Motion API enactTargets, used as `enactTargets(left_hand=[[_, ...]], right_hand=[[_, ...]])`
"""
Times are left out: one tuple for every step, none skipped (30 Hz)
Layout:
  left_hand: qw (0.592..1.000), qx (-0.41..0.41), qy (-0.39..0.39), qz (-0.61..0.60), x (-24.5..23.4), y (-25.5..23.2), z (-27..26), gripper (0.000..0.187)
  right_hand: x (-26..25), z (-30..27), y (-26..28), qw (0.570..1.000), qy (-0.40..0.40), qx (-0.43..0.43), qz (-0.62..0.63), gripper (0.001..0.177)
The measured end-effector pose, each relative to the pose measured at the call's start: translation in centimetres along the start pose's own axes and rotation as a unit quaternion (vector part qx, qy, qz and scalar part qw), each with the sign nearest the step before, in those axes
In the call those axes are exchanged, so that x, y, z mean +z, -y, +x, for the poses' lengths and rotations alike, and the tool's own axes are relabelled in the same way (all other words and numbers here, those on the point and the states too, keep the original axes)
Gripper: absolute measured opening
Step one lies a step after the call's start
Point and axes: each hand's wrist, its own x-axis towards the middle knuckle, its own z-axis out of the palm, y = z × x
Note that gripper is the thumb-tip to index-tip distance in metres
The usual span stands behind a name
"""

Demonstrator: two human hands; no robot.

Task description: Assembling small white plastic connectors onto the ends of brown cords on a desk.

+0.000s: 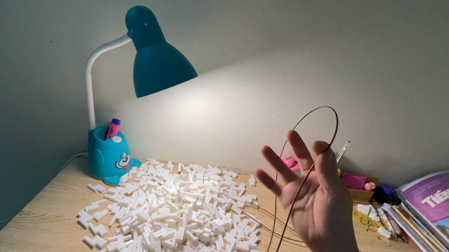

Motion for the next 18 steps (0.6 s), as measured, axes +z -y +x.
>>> enactTargets(left_hand=[[0.994, 0.081, -0.057, 0.040, 0.3, 1.8, 0.8, 0.023], [0.994, 0.080, -0.057, 0.040, 0.2, 2.0, 0.6, 0.023], [0.980, 0.124, -0.138, 0.075, 0.1, 2.3, 0.4, 0.025], [0.955, 0.167, -0.218, 0.109, 0.0, 2.5, 0.3, 0.029], [0.955, 0.166, -0.219, 0.109, 0.0, 2.4, 0.2, 0.029], [0.912, 0.281, -0.251, 0.164, 0.1, 2.3, 0.2, 0.029], [0.851, 0.390, -0.278, 0.218, 0.1, 2.1, 0.3, 0.031], [0.851, 0.390, -0.278, 0.218, -0.1, 2.0, 0.3, 0.031], [0.863, 0.379, -0.259, 0.213, -0.3, 2.0, 0.3, 0.033], [0.874, 0.368, -0.239, 0.208, -0.4, 1.9, 0.3, 0.034], [0.874, 0.367, -0.239, 0.209, -0.9, 1.9, 0.2, 0.034], [0.890, 0.350, -0.210, 0.202, -1.3, 1.9, 0.2, 0.038], [0.905, 0.332, -0.180, 0.195, -1.7, 2.0, 0.1, 0.042], [0.906, 0.331, -0.180, 0.195, -2.2, 2.0, 0.0, 0.042], [0.919, 0.312, -0.150, 0.186, -2.7, 1.9, -0.1, 0.046], [0.932, 0.294, -0.120, 0.177, -3.2, 1.9, -0.2, 0.051], [0.932, 0.293, -0.119, 0.177, -3.8, 1.7, -0.2, 0.051], [0.943, 0.275, -0.088, 0.167, -4.4, 1.5, -0.3, 0.056]], right_hand=[[-0.2, 0.3, -0.1, 0.995, -0.020, -0.035, -0.095, 0.018], [-0.4, 0.2, -0.3, 0.995, -0.020, -0.035, -0.095, 0.018], [-0.5, 0.1, -0.6, 0.978, -0.129, -0.025, -0.163, 0.017], [-0.6, 0.0, -0.8, 0.945, -0.236, -0.011, -0.228, 0.022], [0.1, -0.4, -1.2, 0.945, -0.235, -0.010, -0.228, 0.022], [0.7, -0.7, -1.6, 0.955, -0.240, 0.030, -0.172, 0.022], [1.3, -1.0, -1.9, 0.960, -0.244, 0.069, -0.117, 0.025], [0.3, -0.9, -2.6, 0.960, -0.244, 0.069, -0.117, 0.025], [-0.7, -0.9, -3.4, 0.976, -0.182, 0.123, -0.013, 0.020], [-1.7, -0.9, -4.2, 0.973, -0.116, 0.176, 0.091, 0.016], [-1.4, -1.2, -4.1, 0.973, -0.117, 0.176, 0.092, 0.016], [-1.1, -1.4, -3.9, 0.971, -0.123, 0.196, 0.066, 0.014], [-0.8, -1.7, -3.8, 0.967, -0.129, 0.216, 0.039, 0.012], [-0.9, -1.7, -3.7, 0.967, -0.129, 0.217, 0.040, 0.012], [-0.9, -1.8, -3.6, 0.978, -0.097, 0.183, 0.004, 0.010], [-1.0, -1.8, -3.5, 0.986, -0.063, 0.149, -0.031, 0.012], [-0.8, -1.7, -3.0, 0.986, -0.064, 0.149, -0.031, 0.012], [-0.6, -1.6, -2.6, 0.985, -0.079, 0.139, -0.062, 0.014]])
